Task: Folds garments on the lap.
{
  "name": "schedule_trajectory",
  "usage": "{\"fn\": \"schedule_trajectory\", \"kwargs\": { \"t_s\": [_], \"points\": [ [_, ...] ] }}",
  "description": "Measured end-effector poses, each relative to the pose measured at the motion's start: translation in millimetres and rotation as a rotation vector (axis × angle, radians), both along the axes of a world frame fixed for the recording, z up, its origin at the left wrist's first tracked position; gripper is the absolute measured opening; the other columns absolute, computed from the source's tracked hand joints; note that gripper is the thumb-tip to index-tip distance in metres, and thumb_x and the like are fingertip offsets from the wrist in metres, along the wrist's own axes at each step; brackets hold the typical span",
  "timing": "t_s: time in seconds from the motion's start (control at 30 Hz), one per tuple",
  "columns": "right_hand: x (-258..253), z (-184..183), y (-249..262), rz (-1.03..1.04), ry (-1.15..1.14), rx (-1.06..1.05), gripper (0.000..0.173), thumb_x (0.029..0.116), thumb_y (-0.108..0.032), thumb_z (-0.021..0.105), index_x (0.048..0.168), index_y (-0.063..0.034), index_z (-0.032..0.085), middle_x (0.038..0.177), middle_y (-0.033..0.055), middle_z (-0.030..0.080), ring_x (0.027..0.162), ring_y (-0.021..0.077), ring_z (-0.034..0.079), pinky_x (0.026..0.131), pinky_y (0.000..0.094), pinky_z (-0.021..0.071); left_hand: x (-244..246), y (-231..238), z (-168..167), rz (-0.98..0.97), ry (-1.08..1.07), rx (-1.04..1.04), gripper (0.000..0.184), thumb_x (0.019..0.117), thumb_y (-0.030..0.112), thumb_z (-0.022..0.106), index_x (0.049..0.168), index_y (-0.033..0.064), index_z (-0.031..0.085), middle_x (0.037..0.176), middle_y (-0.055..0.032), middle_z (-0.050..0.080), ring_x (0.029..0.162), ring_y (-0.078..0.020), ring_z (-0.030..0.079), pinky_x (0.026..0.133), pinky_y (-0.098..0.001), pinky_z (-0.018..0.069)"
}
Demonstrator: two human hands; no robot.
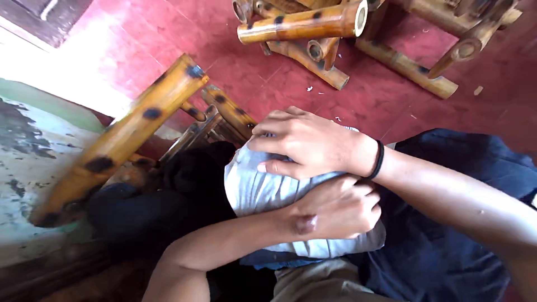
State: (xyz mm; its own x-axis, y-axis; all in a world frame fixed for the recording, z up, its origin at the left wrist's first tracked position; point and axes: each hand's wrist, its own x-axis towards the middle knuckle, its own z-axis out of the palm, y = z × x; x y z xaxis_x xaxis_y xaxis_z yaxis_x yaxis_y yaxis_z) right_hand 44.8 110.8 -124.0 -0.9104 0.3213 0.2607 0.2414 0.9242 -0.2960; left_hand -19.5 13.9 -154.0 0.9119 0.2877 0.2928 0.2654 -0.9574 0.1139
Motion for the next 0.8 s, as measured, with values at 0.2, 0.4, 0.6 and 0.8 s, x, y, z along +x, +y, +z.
{"fn": "schedule_trajectory", "kwargs": {
  "t_s": [0.2,0.4,0.6,0.8],
  "points": [
    [-5.8,-14.9,9.4,-0.036,-0.102,-0.137,0.048,0.102,-0.052,0.045,0.138,-0.026,0.064,0.121,0.0032,0.069,0.121,0.026,0.06,0.097,0.0494,0.0496,-33.1,-19.9,9.3,-0.014,-0.19,-0.108,0.025,0.1034,0.016,0.053,0.094,0.0023,0.072,0.106,-0.0149,0.074,0.115,-0.0292,0.068,0.112,-0.0421,0.0447],
    [-28.0,-27.5,6.1,-0.043,-0.073,-0.108,0.05,0.1007,-0.052,0.045,0.134,-0.0217,0.067,0.109,0.0077,0.069,0.108,0.029,0.064,0.086,0.0478,0.051,-61.8,-26.1,-20.7,0.04,-0.33,-0.21,0.03,0.1035,0.013,0.047,0.106,0.0003,0.074,0.119,-0.0157,0.073,0.126,-0.0294,0.063,0.117,-0.0422,0.0389],
    [-37.3,-29.4,9.1,-0.043,-0.091,-0.075,0.054,0.101,-0.056,0.04,0.132,-0.0207,0.066,0.11,0.0095,0.069,0.109,0.0328,0.064,0.087,0.0522,0.0529,-70.7,-25.2,-18.1,0.016,-0.513,-0.279,0.027,0.0988,0.009,0.052,0.098,-0.0046,0.075,0.11,-0.0199,0.074,0.118,-0.033,0.067,0.114,-0.045,0.0433],
    [-24.7,-23.9,-2.5,-0.1,-0.093,-0.023,0.056,0.1011,-0.057,0.039,0.136,-0.0218,0.065,0.11,0.0089,0.069,0.106,0.0301,0.066,0.085,0.0509,0.0535,-93.5,-58.2,-26.6,0.765,-1.081,-0.08,0.02,0.0961,0.015,0.061,0.081,0.0032,0.065,0.094,-0.0087,0.073,0.099,-0.0201,0.071,0.091,-0.0392,0.0592]
  ]
}}
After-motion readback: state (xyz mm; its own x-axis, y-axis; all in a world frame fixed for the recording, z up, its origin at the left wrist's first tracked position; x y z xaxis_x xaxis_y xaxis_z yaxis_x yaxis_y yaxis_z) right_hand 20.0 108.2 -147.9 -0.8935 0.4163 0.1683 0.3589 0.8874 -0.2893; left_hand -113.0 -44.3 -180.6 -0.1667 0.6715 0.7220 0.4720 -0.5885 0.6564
